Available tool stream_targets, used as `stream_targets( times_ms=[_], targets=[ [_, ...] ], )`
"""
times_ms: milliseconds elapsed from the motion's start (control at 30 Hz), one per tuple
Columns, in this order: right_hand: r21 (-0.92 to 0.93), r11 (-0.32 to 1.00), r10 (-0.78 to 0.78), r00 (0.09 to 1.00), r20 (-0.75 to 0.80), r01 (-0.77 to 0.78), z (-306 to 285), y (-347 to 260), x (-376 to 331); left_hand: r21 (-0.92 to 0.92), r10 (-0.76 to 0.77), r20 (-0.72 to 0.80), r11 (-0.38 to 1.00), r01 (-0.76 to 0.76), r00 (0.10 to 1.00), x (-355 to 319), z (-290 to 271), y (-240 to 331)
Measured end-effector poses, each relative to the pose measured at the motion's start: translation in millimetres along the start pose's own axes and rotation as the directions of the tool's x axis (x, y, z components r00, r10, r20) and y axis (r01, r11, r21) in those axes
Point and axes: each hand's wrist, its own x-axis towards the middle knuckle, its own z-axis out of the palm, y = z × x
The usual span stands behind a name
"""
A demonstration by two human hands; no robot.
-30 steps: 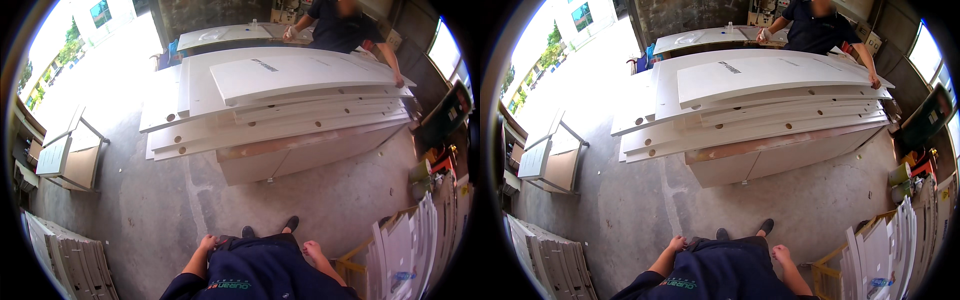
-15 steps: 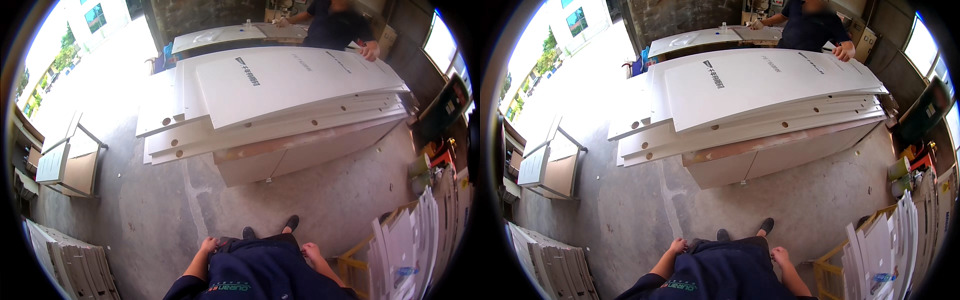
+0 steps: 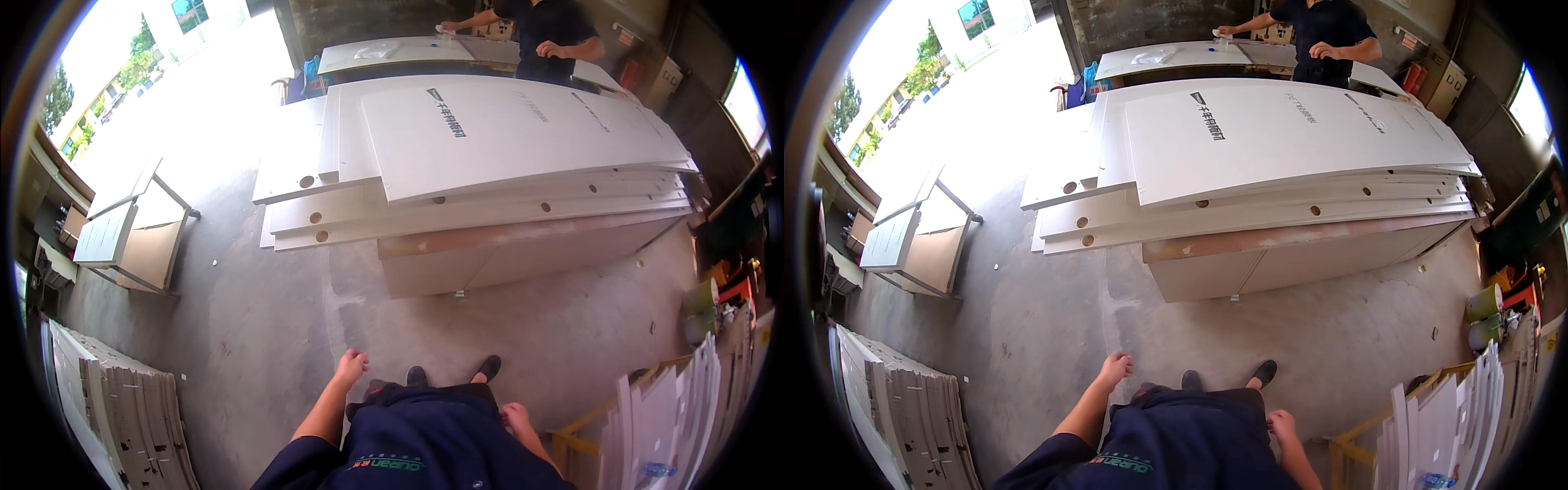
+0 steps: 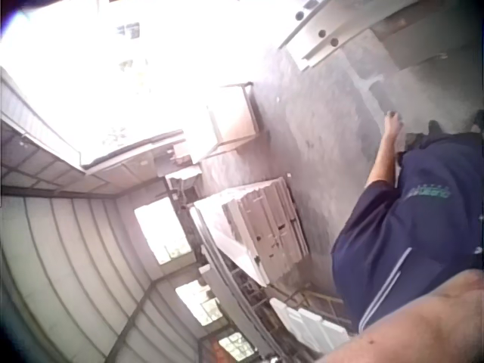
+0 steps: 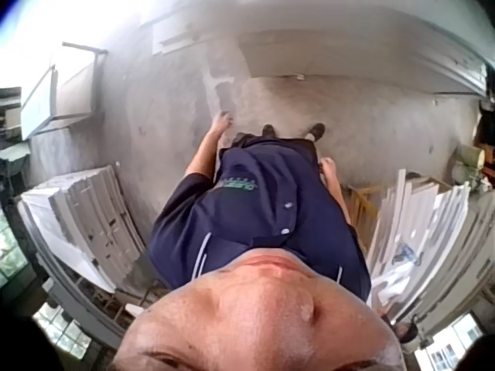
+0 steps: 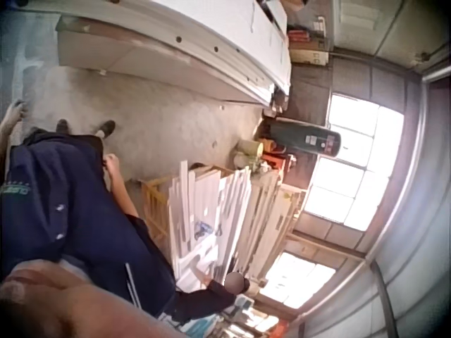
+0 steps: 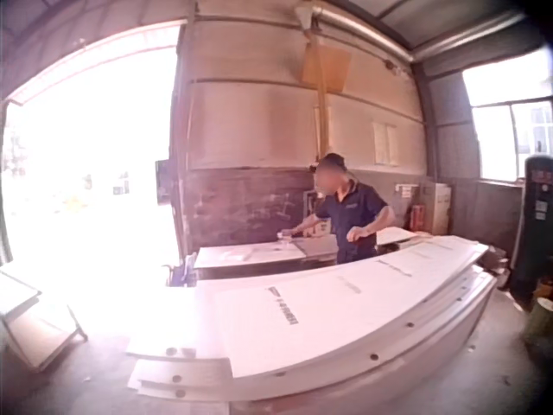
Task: The person lifts and stacks large white cabinet doors on a workbench. They then pick up small white plastic caps and insert them into the pre-drilled holes on the doors. A coworker wipes the surface of the doors and applies sealant to the edges.
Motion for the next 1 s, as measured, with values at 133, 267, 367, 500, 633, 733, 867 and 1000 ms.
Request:
stream_targets(
  times_ms=[133,267,367,500,633,733,867,1000],
  targets=[
    [-0.024,1.000,-0.009,1.000,0.008,0.010,-5.3,-2.7,7.1,-0.009,0.682,-0.206,0.715,-0.699,0.701,-30.4,-4.6,216.6],
    [-0.001,0.999,-0.035,0.999,-0.003,0.035,-5.2,-22.4,-2.4,0.623,0.951,-0.128,0.298,-0.724,0.281,-60.0,1.1,383.1],
    [0.033,0.999,-0.041,0.999,-0.013,0.041,-7.3,-19.5,4.9,0.837,0.919,0.135,0.094,-0.539,0.371,-11.4,-13.7,417.6],
    [0.145,0.988,-0.042,0.997,-0.064,0.051,-9.5,2.4,5.6,0.968,0.763,0.076,0.097,-0.230,0.642,-10.6,-40.3,438.0],
    [-0.188,0.956,-0.226,0.974,0.023,0.227,-20.9,54.9,-1.6,0.913,0.689,-0.405,0.339,0.226,0.601,-19.8,-95.6,403.4],
    [0.091,0.978,-0.189,0.982,0.001,0.188,-28.2,114.4,18.0,0.894,0.794,-0.325,0.435,-0.106,0.514,-24.9,-106.6,313.5],
    [-0.515,0.734,-0.445,0.886,0.128,0.443,-37.3,123.6,29.3,0.728,0.441,-0.112,0.646,-0.229,0.890,-31.3,-71.6,159.4],
    [-0.437,0.826,-0.308,0.934,0.179,0.356,-33.7,42.8,25.6,0.788,-0.231,0.401,0.581,-0.205,0.886,-23.1,-35.4,5.6]
  ],
)
